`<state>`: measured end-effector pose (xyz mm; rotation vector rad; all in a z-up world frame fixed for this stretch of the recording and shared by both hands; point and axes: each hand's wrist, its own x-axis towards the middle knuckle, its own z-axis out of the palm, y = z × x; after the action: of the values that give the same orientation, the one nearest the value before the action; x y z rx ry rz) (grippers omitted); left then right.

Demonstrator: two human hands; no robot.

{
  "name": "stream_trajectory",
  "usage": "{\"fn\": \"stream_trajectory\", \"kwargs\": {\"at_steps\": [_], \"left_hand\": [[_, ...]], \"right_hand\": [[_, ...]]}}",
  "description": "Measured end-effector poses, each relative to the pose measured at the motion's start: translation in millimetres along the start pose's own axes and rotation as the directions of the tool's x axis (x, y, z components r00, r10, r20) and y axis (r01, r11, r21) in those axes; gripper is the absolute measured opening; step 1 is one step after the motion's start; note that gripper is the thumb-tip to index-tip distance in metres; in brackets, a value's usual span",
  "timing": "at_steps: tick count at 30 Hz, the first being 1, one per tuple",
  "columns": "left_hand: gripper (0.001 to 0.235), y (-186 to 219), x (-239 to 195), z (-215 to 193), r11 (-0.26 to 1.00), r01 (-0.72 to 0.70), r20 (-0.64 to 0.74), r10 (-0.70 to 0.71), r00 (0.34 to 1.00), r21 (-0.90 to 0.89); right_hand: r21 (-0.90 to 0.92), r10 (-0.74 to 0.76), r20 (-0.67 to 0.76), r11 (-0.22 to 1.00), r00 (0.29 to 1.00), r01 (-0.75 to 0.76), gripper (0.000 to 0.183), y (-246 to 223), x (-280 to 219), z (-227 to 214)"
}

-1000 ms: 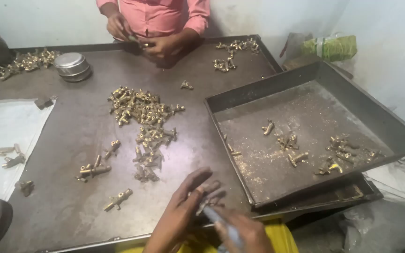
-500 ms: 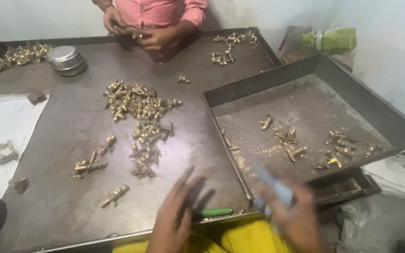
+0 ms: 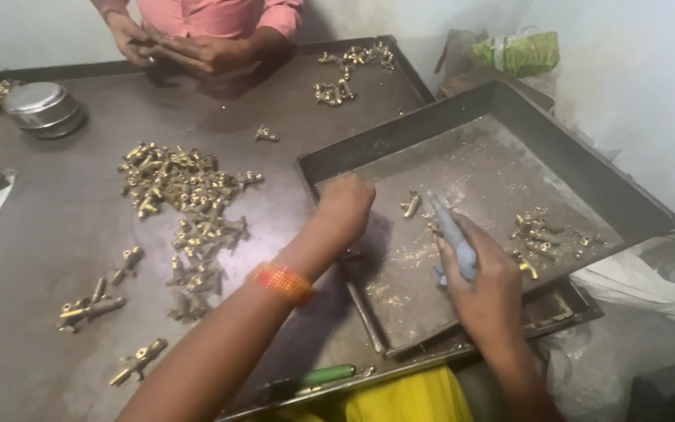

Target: Cleaning and inspecting small brass valve components using a cloth at a workbench.

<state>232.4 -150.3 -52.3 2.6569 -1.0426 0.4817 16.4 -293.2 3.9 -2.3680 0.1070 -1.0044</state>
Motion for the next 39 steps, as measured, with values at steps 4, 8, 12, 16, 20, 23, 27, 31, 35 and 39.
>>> {"fn": "stream_trajectory", "kwargs": {"at_steps": [4,8,12,16,20,23,27,31,35,39], "left_hand": [[0.017,-14,21,63,0.988,-0.002,0.164,-0.024,0.986,0.156],[0.02,-11,23,64,0.969,0.071,0.298,-0.142,0.944,0.235],[0.022,-13,11,81,0.946,0.057,0.262,-0.146,0.954,0.32],[0.021,-20,16,82,0.97,0.057,0.262,-0.119,0.958,0.235],[0.012,-2,-22,12,0.982,-0.005,-0.058,-0.006,0.998,-0.189],[0.012,42,-53,-91,0.752,0.238,0.067,-0.251,0.966,-0.615],[0.018,59,-102,-110,0.24,0.303,0.186,-0.414,0.891,-0.922],[0.02,85,-143,-119,0.17,0.332,0.2,-0.525,0.828,-0.928],[0.013,128,-171,-109,0.34,0.08,-0.106,-0.494,0.863,-0.937],[0.015,149,-189,-117,0.514,0.068,-0.231,-0.495,0.838,-0.855]], "right_hand": [[-0.006,0.022,0.002,1.0,1.0,-0.022,0.043,-2,2,0],[-0.018,0.139,0.064,0.99,0.988,-0.138,0.042,0,0,3],[0.018,0.219,0.105,0.975,0.97,-0.222,0.042,5,-2,8],[-0.107,-0.036,-0.023,0.994,0.999,0.033,0.041,5,-1,3],[-0.027,0.134,0.039,0.991,0.99,-0.133,0.041,2,-1,5],[-0.027,0.112,0.032,0.993,0.993,-0.111,0.041,1,-1,4],[-0.005,0.163,0.068,0.987,0.984,-0.163,0.043,-7,2,0],[0.242,0.418,0.154,0.863,0.895,-0.444,0.043,-21,11,-8],[0.807,0.565,0.254,0.323,0.785,-0.494,0.031,-37,-3,9],[0.772,0.45,0.3,0.403,0.841,-0.491,0.021,-47,-39,38]]}}
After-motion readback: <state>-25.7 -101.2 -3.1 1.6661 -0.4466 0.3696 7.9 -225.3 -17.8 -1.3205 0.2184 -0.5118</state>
